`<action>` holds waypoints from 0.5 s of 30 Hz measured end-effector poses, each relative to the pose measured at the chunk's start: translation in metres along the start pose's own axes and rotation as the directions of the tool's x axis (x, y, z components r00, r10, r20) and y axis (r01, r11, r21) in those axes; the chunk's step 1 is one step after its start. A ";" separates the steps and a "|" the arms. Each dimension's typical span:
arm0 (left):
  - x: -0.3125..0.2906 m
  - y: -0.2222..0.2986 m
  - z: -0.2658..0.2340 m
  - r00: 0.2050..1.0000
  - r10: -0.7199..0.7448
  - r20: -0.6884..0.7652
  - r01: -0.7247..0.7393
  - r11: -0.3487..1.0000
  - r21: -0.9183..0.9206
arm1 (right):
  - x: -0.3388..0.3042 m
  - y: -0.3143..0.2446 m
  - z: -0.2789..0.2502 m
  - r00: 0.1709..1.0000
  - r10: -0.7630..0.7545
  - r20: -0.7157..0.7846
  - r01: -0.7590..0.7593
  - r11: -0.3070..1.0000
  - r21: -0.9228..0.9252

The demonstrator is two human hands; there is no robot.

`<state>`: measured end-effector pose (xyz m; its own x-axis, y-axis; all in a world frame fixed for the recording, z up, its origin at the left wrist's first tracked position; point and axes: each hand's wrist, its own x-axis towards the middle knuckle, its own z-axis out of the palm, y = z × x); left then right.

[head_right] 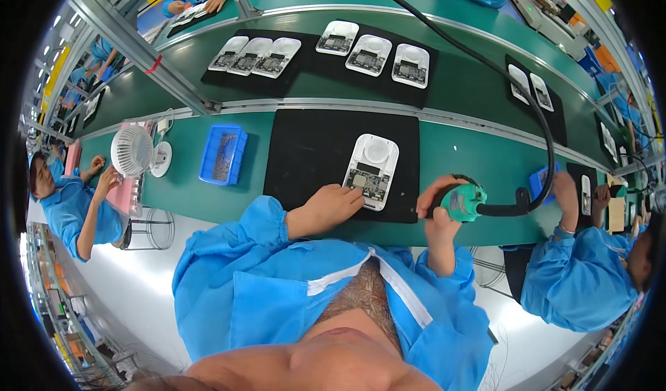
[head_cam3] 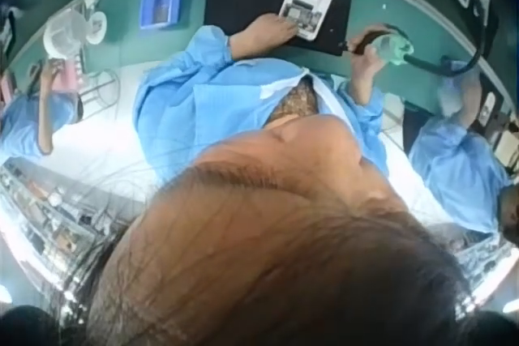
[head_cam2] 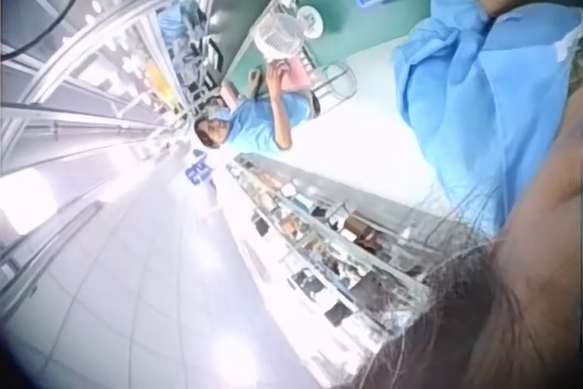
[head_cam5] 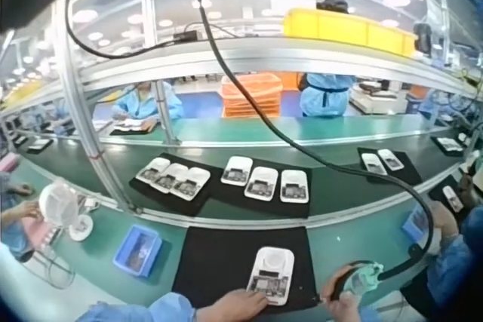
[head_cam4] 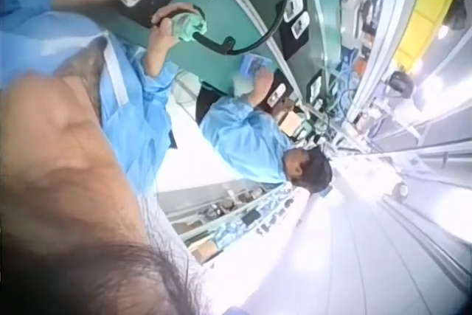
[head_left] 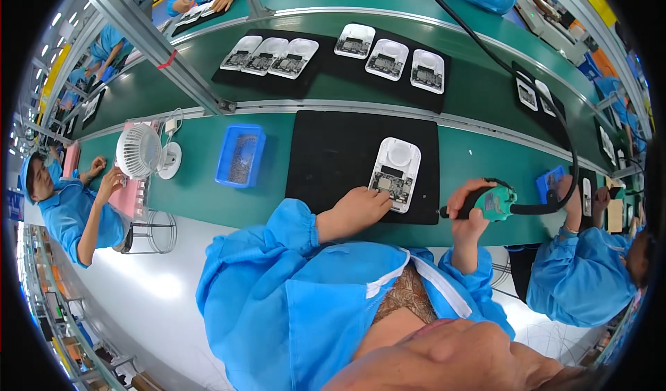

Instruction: The person assembles electronic components onto a circuit board by securing them with screws using an electric screwdriver.

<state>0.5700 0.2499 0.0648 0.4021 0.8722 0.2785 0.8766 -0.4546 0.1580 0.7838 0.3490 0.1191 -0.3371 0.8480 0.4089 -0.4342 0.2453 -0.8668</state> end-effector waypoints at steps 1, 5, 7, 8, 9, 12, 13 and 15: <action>0.006 0.000 0.000 0.998 0.041 0.048 -0.041 0.999 0.010 | -0.007 -0.001 -0.009 1.000 0.012 -0.029 -0.013 1.000 -0.013; 0.035 0.004 -0.005 0.982 0.114 0.148 -0.123 0.991 0.049 | -0.020 -0.010 -0.036 0.994 0.034 -0.107 -0.032 0.999 0.024; 0.048 0.005 -0.017 0.967 0.123 0.221 -0.135 0.990 0.038 | -0.019 -0.010 -0.046 0.995 0.048 -0.084 -0.045 0.998 0.039; 0.057 0.003 -0.026 0.955 0.088 0.283 -0.102 0.994 0.035 | -0.016 -0.007 -0.055 0.999 0.033 -0.027 -0.032 0.999 0.014; 0.063 -0.002 -0.035 0.970 0.064 0.235 -0.056 0.998 -0.040 | -0.015 0.001 -0.058 0.997 0.047 -0.057 -0.045 0.998 0.040; 0.104 -0.014 -0.066 0.970 -0.049 0.237 0.072 0.993 -0.089 | -0.006 0.014 -0.084 0.999 -0.037 -0.012 0.035 0.989 -0.143; 0.115 -0.023 -0.070 0.992 -0.022 0.126 0.045 0.983 -0.179 | 0.003 0.005 -0.085 0.998 -0.067 0.014 0.068 0.952 -0.299; 0.151 -0.035 -0.078 0.995 -0.022 0.101 0.032 0.995 -0.091 | 0.023 -0.008 -0.087 0.948 -0.304 0.098 0.315 0.840 -0.442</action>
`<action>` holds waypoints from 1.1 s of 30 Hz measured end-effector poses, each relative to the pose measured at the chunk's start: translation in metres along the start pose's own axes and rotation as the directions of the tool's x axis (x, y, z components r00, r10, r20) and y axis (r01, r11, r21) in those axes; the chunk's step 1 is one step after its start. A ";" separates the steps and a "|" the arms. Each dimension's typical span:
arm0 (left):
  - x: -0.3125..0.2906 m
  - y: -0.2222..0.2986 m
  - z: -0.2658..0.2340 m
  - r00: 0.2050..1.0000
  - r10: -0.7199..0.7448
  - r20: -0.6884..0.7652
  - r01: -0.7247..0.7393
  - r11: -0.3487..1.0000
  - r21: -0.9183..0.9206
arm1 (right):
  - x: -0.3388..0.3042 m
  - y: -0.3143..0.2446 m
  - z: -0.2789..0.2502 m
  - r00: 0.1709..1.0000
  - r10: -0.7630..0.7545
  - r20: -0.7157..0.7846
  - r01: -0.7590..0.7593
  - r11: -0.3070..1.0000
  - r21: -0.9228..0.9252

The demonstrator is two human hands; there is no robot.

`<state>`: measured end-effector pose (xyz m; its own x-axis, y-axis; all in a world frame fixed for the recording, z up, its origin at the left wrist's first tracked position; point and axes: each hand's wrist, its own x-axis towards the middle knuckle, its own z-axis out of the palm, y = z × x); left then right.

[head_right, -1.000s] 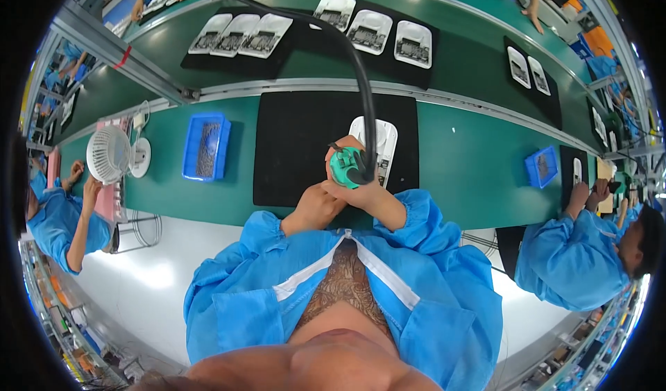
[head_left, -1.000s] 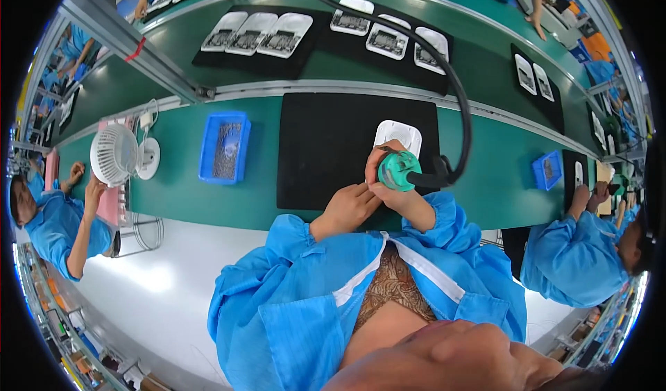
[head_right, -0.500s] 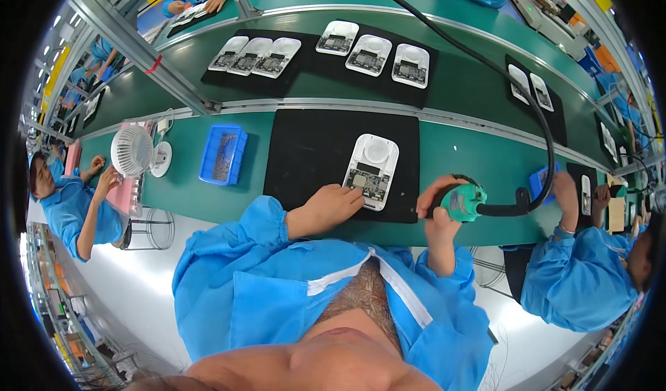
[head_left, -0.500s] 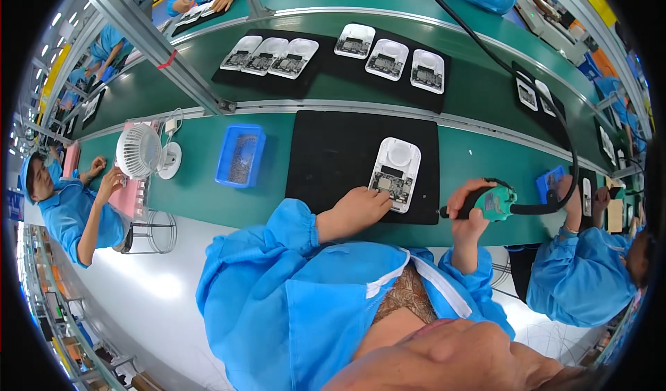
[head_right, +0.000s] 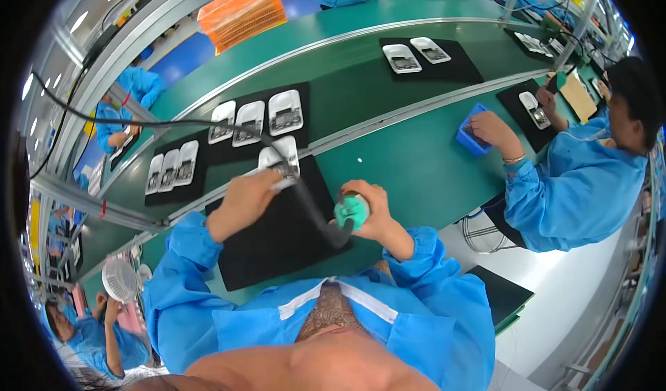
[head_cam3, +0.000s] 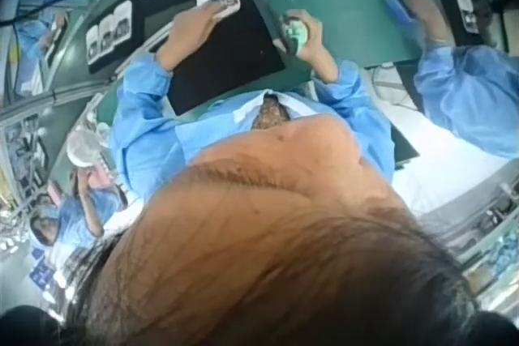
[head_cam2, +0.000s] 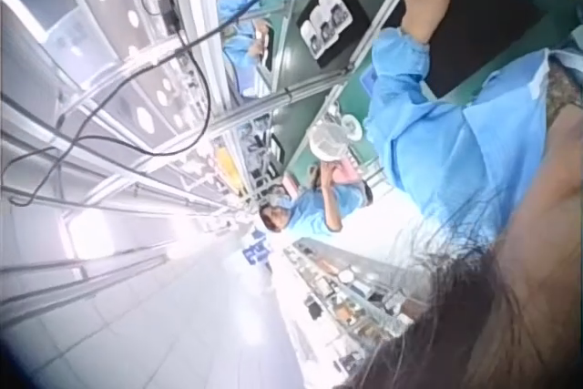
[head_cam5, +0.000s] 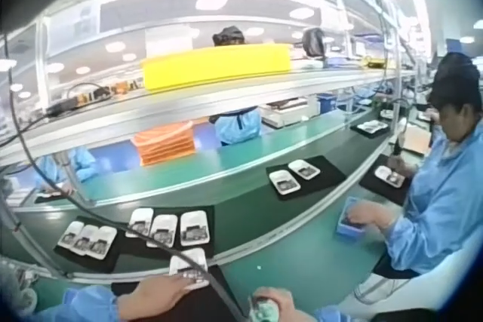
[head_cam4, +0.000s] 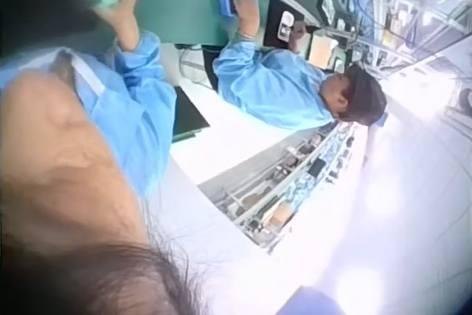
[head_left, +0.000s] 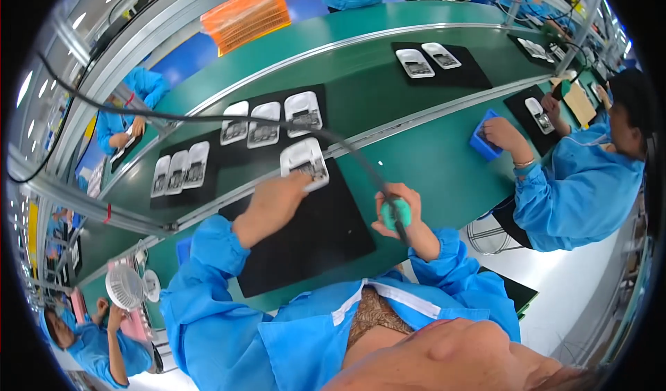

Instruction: The person assembles electronic components onto a circuit board by securing them with screws using an electric screwdriver.

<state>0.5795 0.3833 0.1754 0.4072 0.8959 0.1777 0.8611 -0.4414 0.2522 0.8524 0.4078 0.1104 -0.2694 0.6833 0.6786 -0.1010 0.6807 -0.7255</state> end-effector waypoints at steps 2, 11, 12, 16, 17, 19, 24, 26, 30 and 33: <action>0.032 -0.009 -0.005 0.995 0.048 -0.093 -0.044 0.998 0.047 | 0.026 0.003 -0.007 0.971 -0.227 0.070 0.234 0.967 -0.101; 0.193 -0.020 0.053 0.979 0.164 -0.124 -0.156 0.985 0.070 | 0.061 0.053 -0.044 0.898 -0.439 0.012 0.431 0.877 -0.213; 0.208 -0.018 0.063 0.964 0.214 -0.155 -0.205 0.976 0.071 | 0.061 0.059 -0.047 0.901 -0.434 -0.022 0.419 0.881 -0.220; 0.264 -0.002 0.102 0.927 0.349 -0.138 -0.336 0.936 0.108 | 0.052 0.080 -0.055 0.912 -0.393 -0.118 0.370 0.911 -0.181; 0.278 0.003 0.111 0.907 0.393 -0.154 -0.383 0.919 0.093 | 0.054 0.079 -0.056 0.912 -0.392 -0.121 0.369 0.912 -0.178; 0.312 0.013 0.129 0.886 0.437 -0.153 -0.423 0.899 0.114 | 0.057 0.073 -0.062 0.914 -0.375 -0.156 0.364 0.927 -0.095; 0.406 0.062 0.181 0.824 0.525 -0.213 -0.514 0.851 0.109 | 0.055 0.077 -0.078 0.903 -0.379 -0.204 0.352 0.923 -0.154; 0.437 0.079 0.205 0.796 0.538 -0.278 -0.534 0.840 0.099 | 0.054 0.077 -0.083 0.913 -0.326 -0.244 0.305 0.945 -0.118; 0.497 0.112 0.246 0.788 0.535 -0.304 -0.526 0.842 0.119 | 0.054 0.083 -0.085 0.882 -0.303 -0.362 0.283 0.953 -0.109; 0.540 0.133 0.267 0.754 0.502 -0.424 -0.471 0.862 0.185 | 0.051 0.089 -0.088 0.876 -0.253 -0.412 0.202 0.966 -0.162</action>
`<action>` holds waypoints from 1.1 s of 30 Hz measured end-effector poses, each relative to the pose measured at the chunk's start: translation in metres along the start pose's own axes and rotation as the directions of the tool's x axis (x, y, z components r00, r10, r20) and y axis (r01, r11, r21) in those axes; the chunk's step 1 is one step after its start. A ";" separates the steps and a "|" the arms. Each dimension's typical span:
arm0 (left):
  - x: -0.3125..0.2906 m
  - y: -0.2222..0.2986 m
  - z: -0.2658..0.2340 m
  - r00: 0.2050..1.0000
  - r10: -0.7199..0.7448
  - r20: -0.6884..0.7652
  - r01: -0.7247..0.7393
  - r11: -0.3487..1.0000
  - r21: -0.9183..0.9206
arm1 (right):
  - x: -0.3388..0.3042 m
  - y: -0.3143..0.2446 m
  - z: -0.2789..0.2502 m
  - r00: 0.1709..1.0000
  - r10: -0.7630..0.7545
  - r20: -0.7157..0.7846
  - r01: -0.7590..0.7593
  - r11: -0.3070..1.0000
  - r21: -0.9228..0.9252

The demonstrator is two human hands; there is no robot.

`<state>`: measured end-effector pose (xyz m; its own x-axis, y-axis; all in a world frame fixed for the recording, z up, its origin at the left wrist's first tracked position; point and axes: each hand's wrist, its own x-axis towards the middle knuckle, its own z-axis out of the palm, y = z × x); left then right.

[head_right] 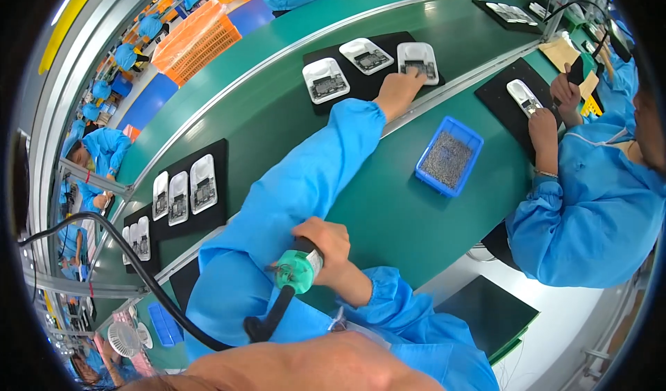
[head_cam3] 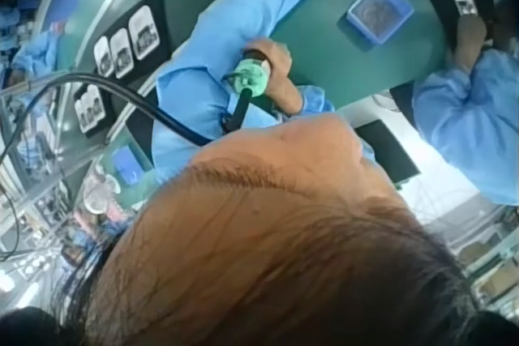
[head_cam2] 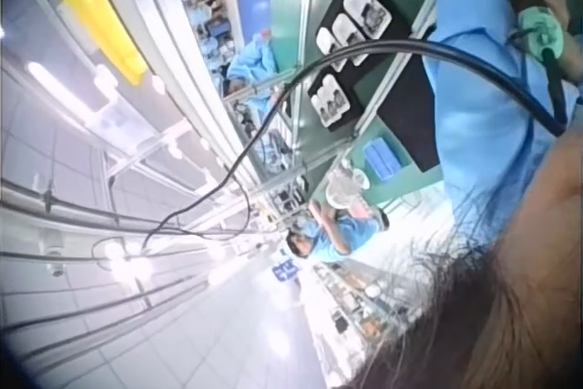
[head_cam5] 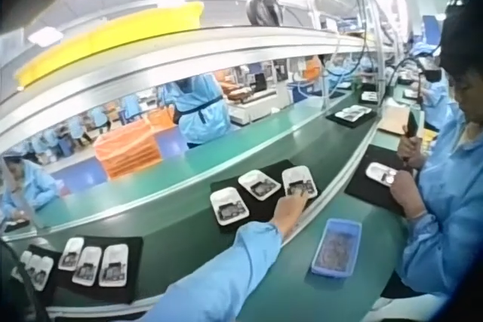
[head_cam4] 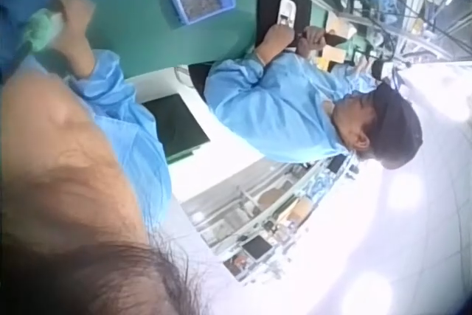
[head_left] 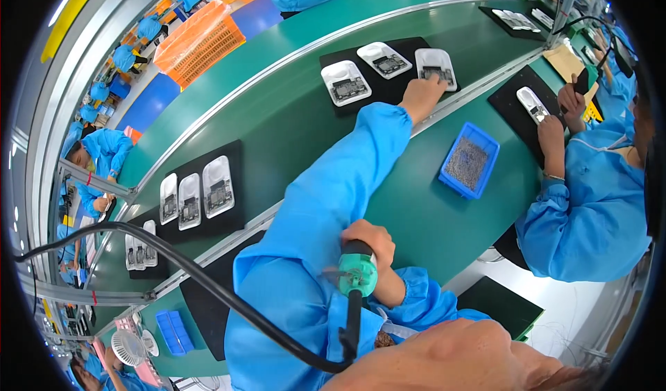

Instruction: The person assembles electronic components onto a circuit board by securing them with screws using an electric screwdriver.

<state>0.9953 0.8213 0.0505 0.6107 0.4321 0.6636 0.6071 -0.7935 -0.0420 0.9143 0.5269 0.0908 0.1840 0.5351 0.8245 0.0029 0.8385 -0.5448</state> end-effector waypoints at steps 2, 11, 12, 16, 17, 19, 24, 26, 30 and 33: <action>0.011 -0.012 0.023 0.983 -0.183 0.007 0.181 0.977 0.114 | 0.000 0.005 -0.003 0.999 0.005 -0.036 -0.006 0.999 -0.033; -0.042 0.010 -0.007 0.999 -0.038 0.008 0.039 0.996 -0.085 | 0.008 0.012 -0.010 0.994 0.071 0.082 -0.066 0.996 -0.066; -0.054 0.014 -0.019 0.999 -0.038 0.018 0.040 0.994 -0.100 | 0.007 0.015 -0.010 0.994 0.071 0.083 -0.064 0.995 -0.079; -0.116 0.022 -0.079 0.994 -0.051 0.092 0.061 0.992 -0.111 | 0.009 0.015 -0.007 0.991 0.045 0.126 -0.040 0.998 -0.042; -0.131 0.025 -0.096 0.994 -0.076 0.081 0.085 0.988 -0.125 | 0.006 0.018 -0.006 0.991 0.032 0.132 -0.028 0.999 -0.035; -0.156 0.027 -0.131 0.981 -0.152 0.122 0.166 0.980 -0.114 | 0.009 0.015 -0.010 0.986 0.044 0.162 -0.040 0.999 -0.031; -0.234 0.038 -0.212 0.900 -0.410 0.150 0.413 0.910 0.010 | 0.005 0.015 -0.014 0.964 0.032 0.262 -0.004 0.994 -0.106; -0.272 0.054 -0.260 0.851 -0.514 0.112 0.509 0.858 0.069 | 0.001 0.010 -0.003 0.953 0.080 0.292 -0.066 0.996 -0.055; -0.304 0.083 -0.309 0.755 -0.639 0.151 0.634 0.769 0.083 | 0.000 0.014 -0.017 0.961 0.017 0.276 0.014 0.994 -0.109; -0.330 0.112 -0.347 0.684 -0.719 0.126 0.718 0.694 0.060 | 0.002 0.018 -0.018 0.945 0.030 0.325 0.020 0.989 -0.149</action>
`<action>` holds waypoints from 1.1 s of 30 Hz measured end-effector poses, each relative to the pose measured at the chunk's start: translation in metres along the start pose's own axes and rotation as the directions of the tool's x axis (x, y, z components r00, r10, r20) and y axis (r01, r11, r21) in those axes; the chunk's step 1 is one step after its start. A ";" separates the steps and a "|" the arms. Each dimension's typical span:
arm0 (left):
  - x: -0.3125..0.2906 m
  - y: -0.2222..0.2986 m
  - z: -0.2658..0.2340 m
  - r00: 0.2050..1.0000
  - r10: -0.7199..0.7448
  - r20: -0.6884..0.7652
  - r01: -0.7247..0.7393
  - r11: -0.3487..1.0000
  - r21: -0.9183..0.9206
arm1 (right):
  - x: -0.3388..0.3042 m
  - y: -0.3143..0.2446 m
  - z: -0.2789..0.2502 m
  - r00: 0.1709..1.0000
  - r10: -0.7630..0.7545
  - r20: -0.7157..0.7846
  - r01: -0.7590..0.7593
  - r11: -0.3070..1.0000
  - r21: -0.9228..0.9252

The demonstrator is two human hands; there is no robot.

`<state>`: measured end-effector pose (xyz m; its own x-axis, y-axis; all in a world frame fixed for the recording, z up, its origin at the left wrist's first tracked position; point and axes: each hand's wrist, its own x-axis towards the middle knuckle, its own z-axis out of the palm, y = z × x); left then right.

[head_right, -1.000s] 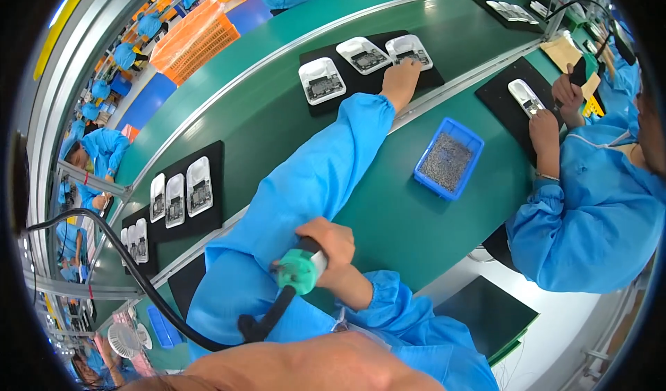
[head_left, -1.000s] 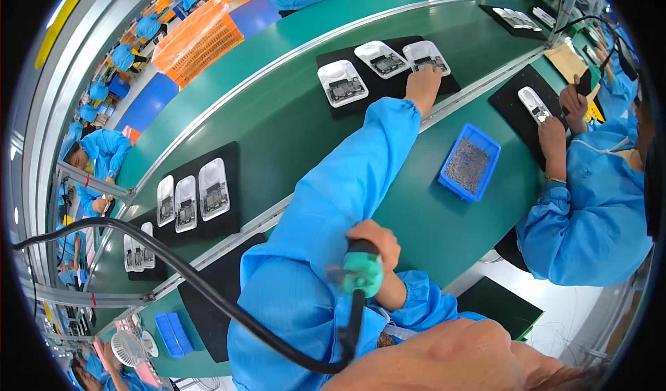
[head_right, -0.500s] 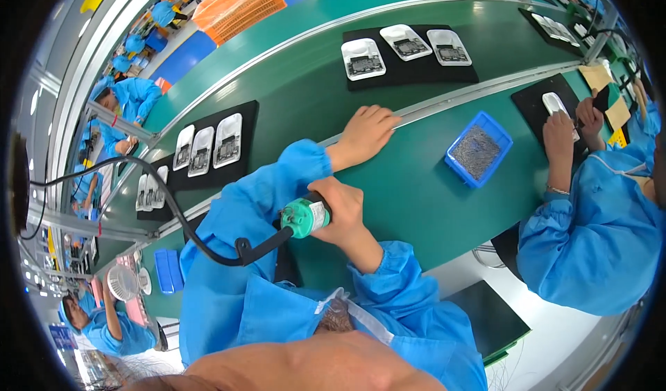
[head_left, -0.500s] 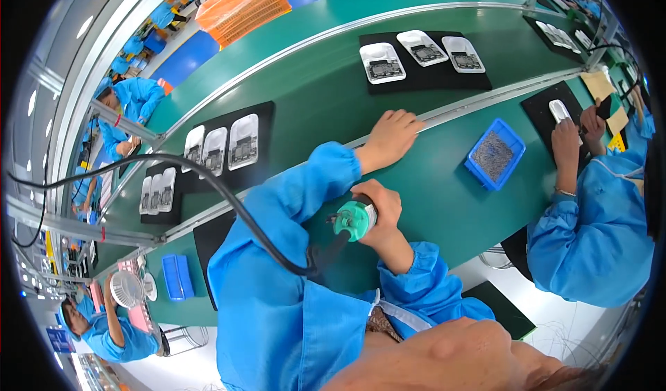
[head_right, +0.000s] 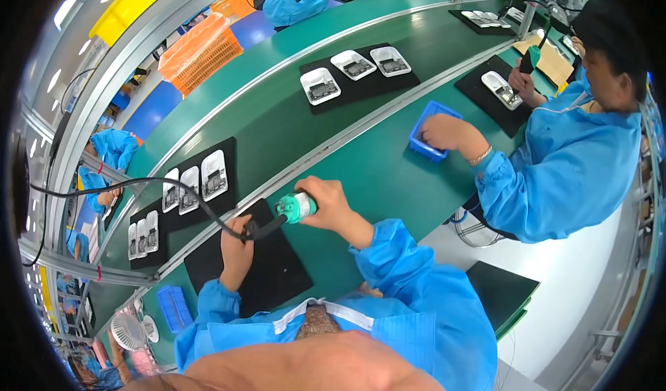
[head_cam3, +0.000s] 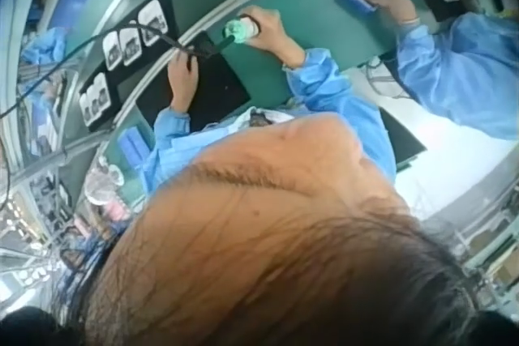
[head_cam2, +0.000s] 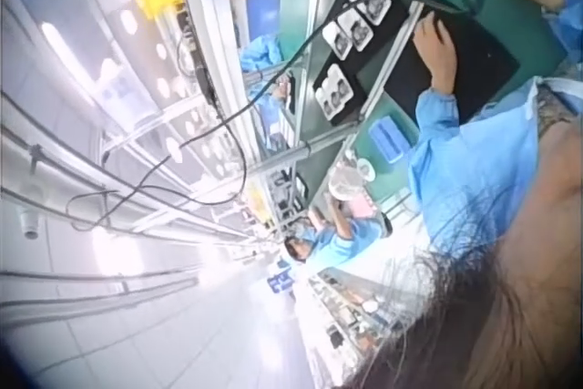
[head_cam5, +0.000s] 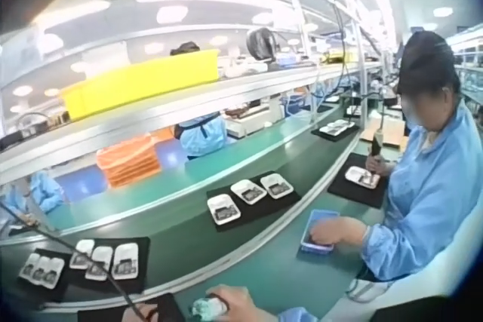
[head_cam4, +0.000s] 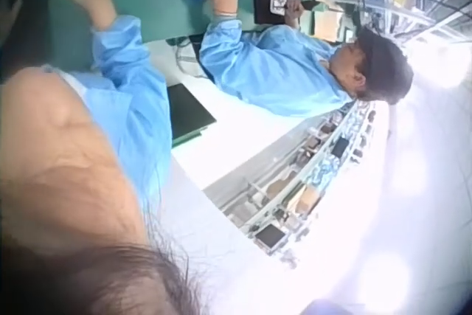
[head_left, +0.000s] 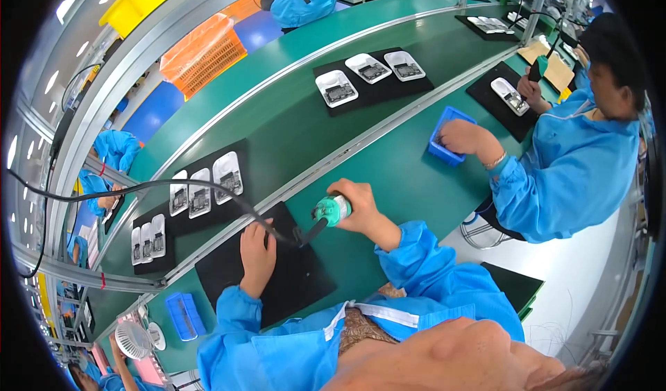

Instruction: The person assembles electronic components onto a circuit board by securing them with screws using an electric screwdriver.

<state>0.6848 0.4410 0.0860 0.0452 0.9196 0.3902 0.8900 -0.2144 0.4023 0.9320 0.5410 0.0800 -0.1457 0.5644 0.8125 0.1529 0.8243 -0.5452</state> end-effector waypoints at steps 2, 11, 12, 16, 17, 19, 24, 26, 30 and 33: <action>-0.030 0.001 -0.014 0.999 -0.035 -0.016 0.035 0.999 0.023 | -0.001 0.002 0.002 1.000 -0.011 0.018 0.011 1.000 0.008; -0.135 -0.002 -0.028 0.991 -0.109 -0.083 0.117 0.988 0.099 | 0.001 -0.051 0.036 0.973 0.223 -0.058 -0.207 0.957 0.205; -0.138 0.000 -0.027 0.992 -0.120 -0.034 0.123 0.985 0.124 | -0.002 -0.060 0.049 0.956 0.291 -0.039 -0.269 0.922 0.280; -0.133 -0.002 -0.022 0.992 -0.124 -0.036 0.128 0.982 0.142 | -0.012 -0.095 0.109 0.828 0.508 0.237 -0.481 0.426 0.766; -0.133 -0.002 -0.023 0.990 -0.136 -0.036 0.140 0.979 0.151 | -0.016 -0.100 0.120 0.810 0.519 0.271 -0.504 0.384 0.774; -0.132 -0.005 -0.019 0.991 -0.132 -0.033 0.134 0.985 0.109 | -0.026 -0.099 0.141 0.799 0.521 0.300 -0.508 0.317 0.801; -0.129 -0.009 -0.015 0.991 -0.106 -0.078 0.113 0.990 0.085 | -0.032 -0.090 0.148 0.795 0.568 0.211 -0.529 0.480 0.700; -0.130 -0.008 -0.019 0.992 -0.105 -0.073 0.112 0.990 0.090 | -0.024 -0.091 0.146 0.818 0.539 0.199 -0.468 0.423 0.776; -0.134 -0.011 -0.021 0.990 -0.106 -0.091 0.114 0.990 0.082 | -0.023 -0.081 0.141 0.746 0.590 0.310 -0.525 0.232 0.819; -0.139 -0.011 -0.022 0.980 -0.134 -0.149 0.141 0.989 0.035 | -0.026 -0.070 0.139 0.719 0.585 0.375 -0.555 0.158 0.817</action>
<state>0.6590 0.3086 0.0457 -0.1430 0.8807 0.4517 0.9028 -0.0709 0.4242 0.7890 0.4748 0.0682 -0.3820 0.9048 0.1880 -0.6935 -0.1462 -0.7055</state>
